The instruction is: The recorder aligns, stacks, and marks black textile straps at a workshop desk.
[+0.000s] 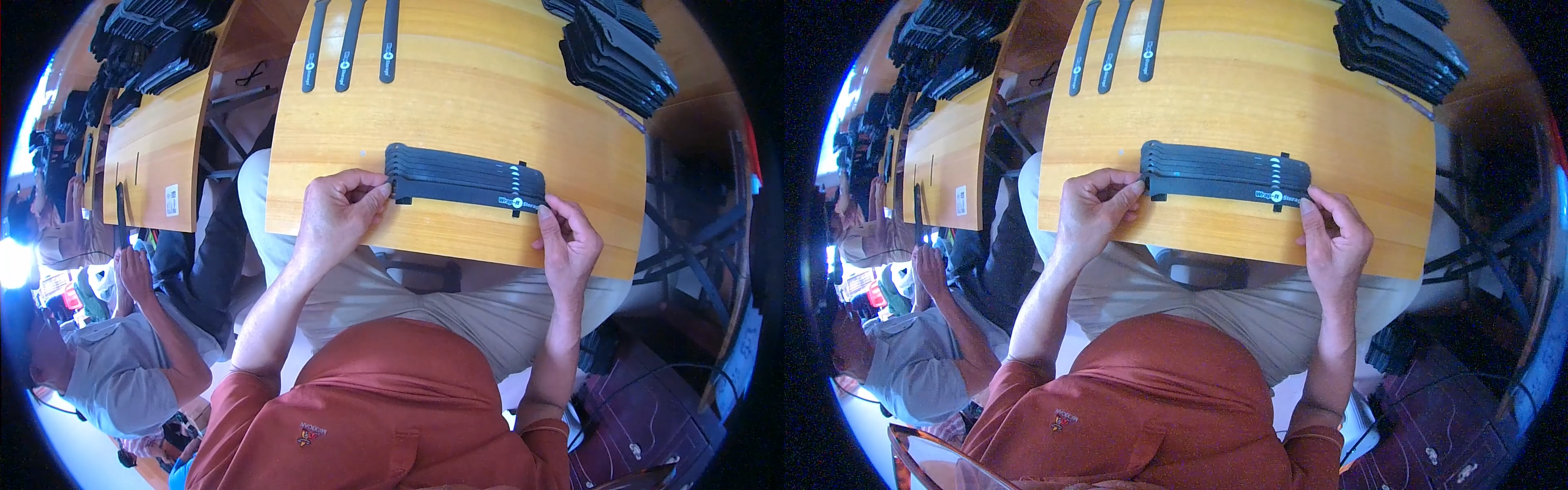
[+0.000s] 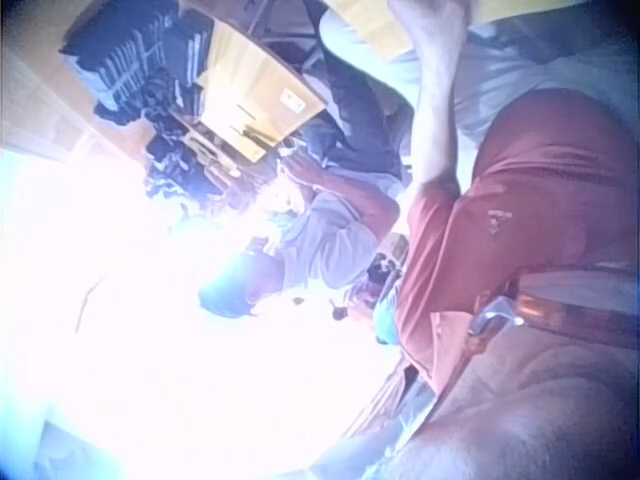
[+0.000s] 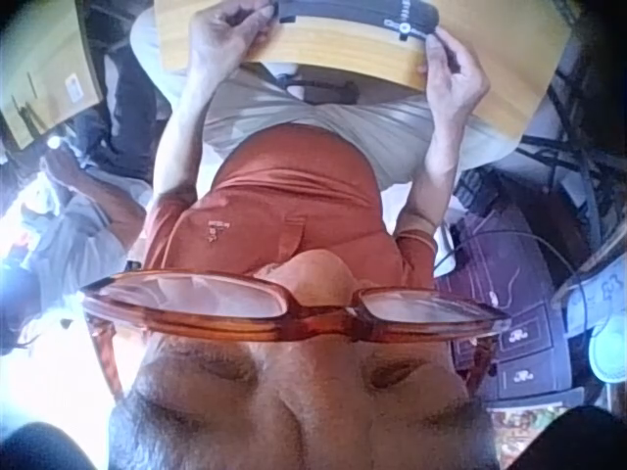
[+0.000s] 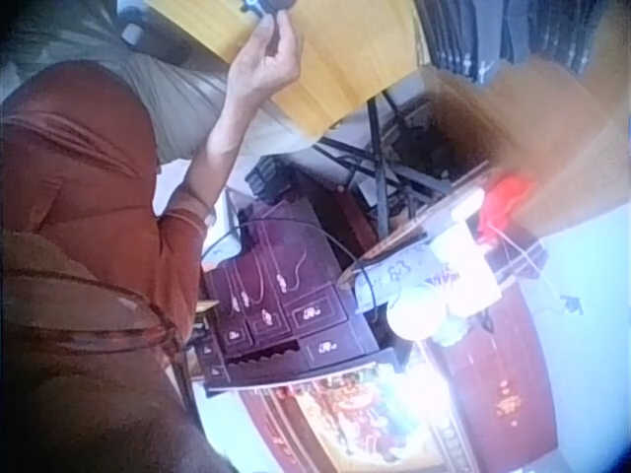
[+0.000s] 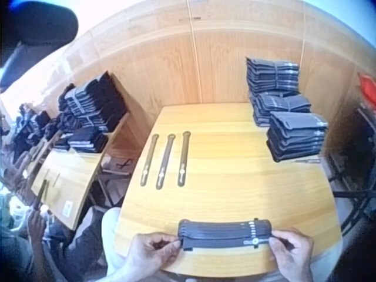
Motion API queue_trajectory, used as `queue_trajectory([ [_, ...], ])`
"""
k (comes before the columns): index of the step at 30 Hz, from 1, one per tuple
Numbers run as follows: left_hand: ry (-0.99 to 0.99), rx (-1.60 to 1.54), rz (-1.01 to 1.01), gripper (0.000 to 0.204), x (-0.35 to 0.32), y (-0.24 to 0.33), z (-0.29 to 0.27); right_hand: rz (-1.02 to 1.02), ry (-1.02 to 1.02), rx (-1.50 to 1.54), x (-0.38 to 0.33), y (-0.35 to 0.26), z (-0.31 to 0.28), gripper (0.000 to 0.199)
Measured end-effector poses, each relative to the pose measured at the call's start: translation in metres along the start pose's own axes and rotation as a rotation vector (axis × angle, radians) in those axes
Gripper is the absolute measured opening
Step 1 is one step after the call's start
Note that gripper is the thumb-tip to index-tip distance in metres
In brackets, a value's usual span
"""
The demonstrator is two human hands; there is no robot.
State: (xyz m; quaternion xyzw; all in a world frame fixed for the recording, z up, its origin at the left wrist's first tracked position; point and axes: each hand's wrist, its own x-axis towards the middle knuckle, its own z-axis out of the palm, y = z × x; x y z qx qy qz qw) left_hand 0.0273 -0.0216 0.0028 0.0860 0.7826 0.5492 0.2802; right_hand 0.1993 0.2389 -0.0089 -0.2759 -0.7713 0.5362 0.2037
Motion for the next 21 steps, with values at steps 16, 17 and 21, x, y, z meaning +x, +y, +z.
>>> queue_trajectory([
  [16,-0.006,0.022,-0.012,0.014,0.0003,0.0019,0.0014,-0.035,0.048,-0.05,-0.0005,-0.0007,0.0032,0.013],
  [17,0.02,0.016,-0.027,0.014,0.0001,0.0035,0.0026,-0.041,0.056,-0.048,-0.0007,0.0002,0.0042,0.013],
  [21,0.032,0.006,-0.043,0.013,0.0,0.0056,0.0025,-0.054,0.065,-0.07,-0.0002,-0.0006,0.0068,0.013],
])
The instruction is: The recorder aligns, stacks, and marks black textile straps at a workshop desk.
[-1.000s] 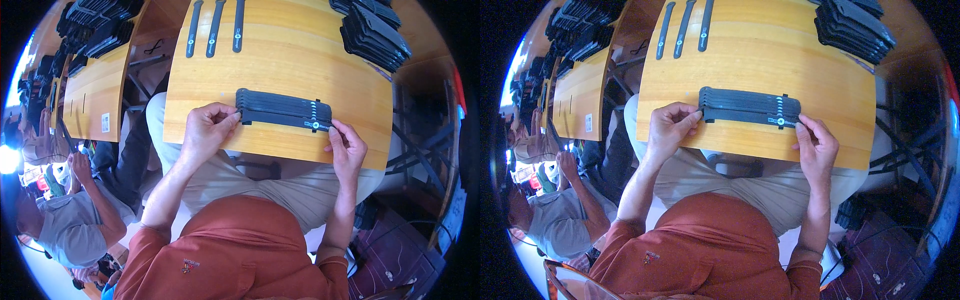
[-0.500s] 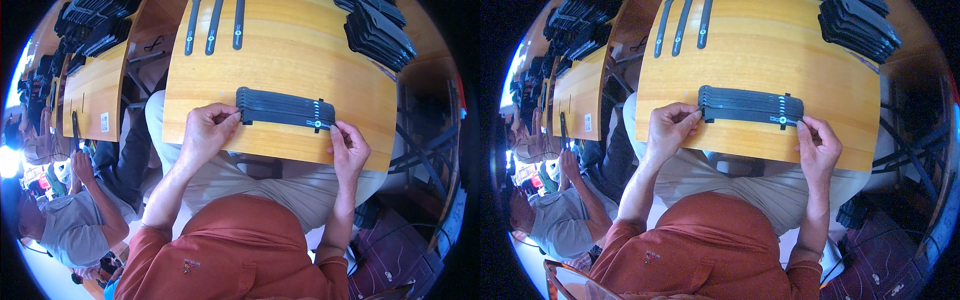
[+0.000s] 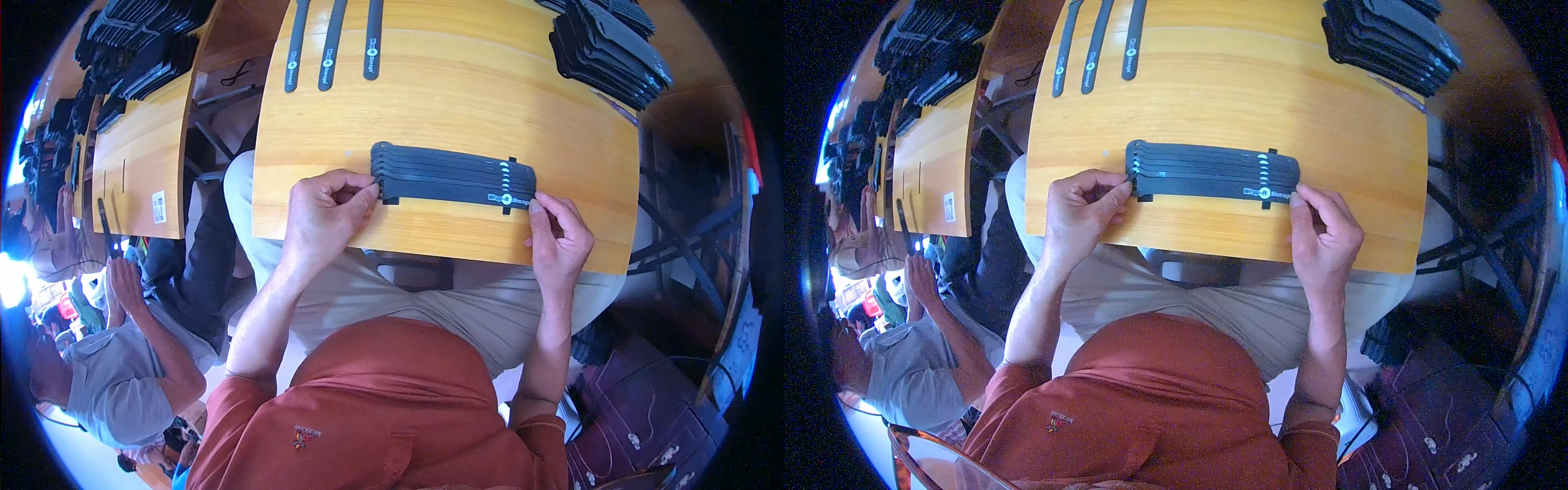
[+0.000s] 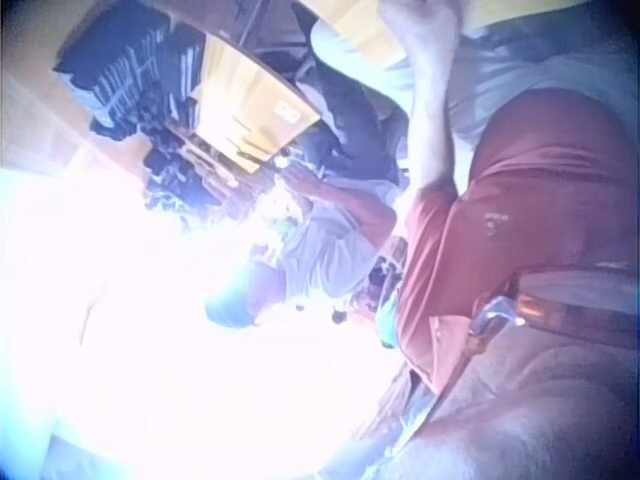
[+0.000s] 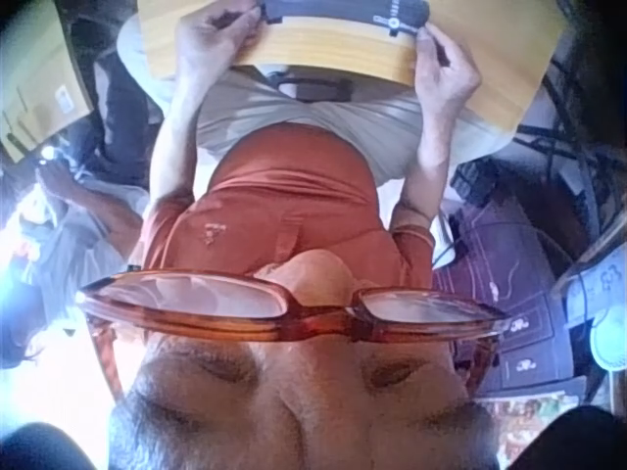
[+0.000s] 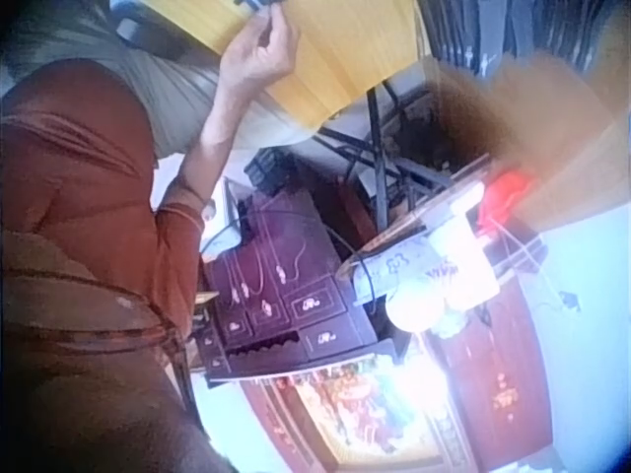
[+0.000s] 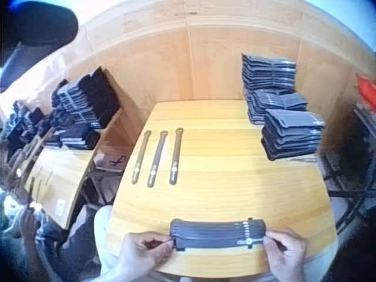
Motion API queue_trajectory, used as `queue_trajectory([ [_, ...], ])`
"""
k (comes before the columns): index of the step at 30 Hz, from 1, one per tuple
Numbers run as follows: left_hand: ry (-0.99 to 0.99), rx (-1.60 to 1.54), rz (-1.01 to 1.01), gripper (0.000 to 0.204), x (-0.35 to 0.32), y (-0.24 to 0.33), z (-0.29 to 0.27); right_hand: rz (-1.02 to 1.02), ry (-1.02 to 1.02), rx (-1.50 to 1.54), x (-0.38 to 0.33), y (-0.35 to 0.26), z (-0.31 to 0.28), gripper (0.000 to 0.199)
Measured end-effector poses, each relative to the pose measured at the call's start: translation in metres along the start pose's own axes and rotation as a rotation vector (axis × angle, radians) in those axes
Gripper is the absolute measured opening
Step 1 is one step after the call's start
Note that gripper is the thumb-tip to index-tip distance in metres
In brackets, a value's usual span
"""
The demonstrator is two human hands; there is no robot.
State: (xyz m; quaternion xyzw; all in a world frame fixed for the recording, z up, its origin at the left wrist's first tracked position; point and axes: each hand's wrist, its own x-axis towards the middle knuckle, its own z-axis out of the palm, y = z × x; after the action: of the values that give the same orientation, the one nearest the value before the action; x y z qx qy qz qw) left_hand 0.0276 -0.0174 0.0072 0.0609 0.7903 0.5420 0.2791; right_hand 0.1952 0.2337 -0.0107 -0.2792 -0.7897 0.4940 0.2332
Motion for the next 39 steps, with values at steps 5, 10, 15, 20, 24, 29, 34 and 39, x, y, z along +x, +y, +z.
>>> queue_trajectory([
  [5,-0.022,0.053,0.0,0.014,0.0025,-0.0035,-0.0028,-0.018,0.003,-0.02,0.0001,0.0009,-0.0007,0.012],
  [10,-0.012,0.015,-0.002,0.013,0.0017,-0.0039,-0.0001,-0.066,0.025,-0.054,0.0001,0.0036,0.0017,0.011],
  [15,-0.023,-0.039,0.004,0.013,0.002,-0.0035,-0.0013,-0.093,0.024,-0.088,0.0009,0.0008,0.0026,0.01],
  [20,-0.028,-0.008,0.017,0.013,0.0025,-0.0042,-0.0029,-0.091,0.024,-0.101,0.0005,0.0026,0.0025,0.01],
  [24,-0.037,0.011,0.016,0.011,0.0025,-0.0025,-0.0039,-0.103,0.026,-0.1,0.0009,0.0045,0.0037,0.01],
  [29,-0.024,0.001,-0.014,0.012,0.0035,-0.0036,-0.0048,-0.106,0.011,-0.11,0.0013,0.0015,0.0032,0.01],
  [34,-0.035,0.015,0.007,0.011,0.0046,-0.0063,-0.0047,-0.066,0.015,-0.095,-0.0005,0.0046,0.0029,0.01],
  [39,-0.052,0.009,0.036,0.011,0.0045,-0.007,-0.0054,-0.052,0.025,-0.102,-0.0009,0.0063,0.0035,0.01],
])
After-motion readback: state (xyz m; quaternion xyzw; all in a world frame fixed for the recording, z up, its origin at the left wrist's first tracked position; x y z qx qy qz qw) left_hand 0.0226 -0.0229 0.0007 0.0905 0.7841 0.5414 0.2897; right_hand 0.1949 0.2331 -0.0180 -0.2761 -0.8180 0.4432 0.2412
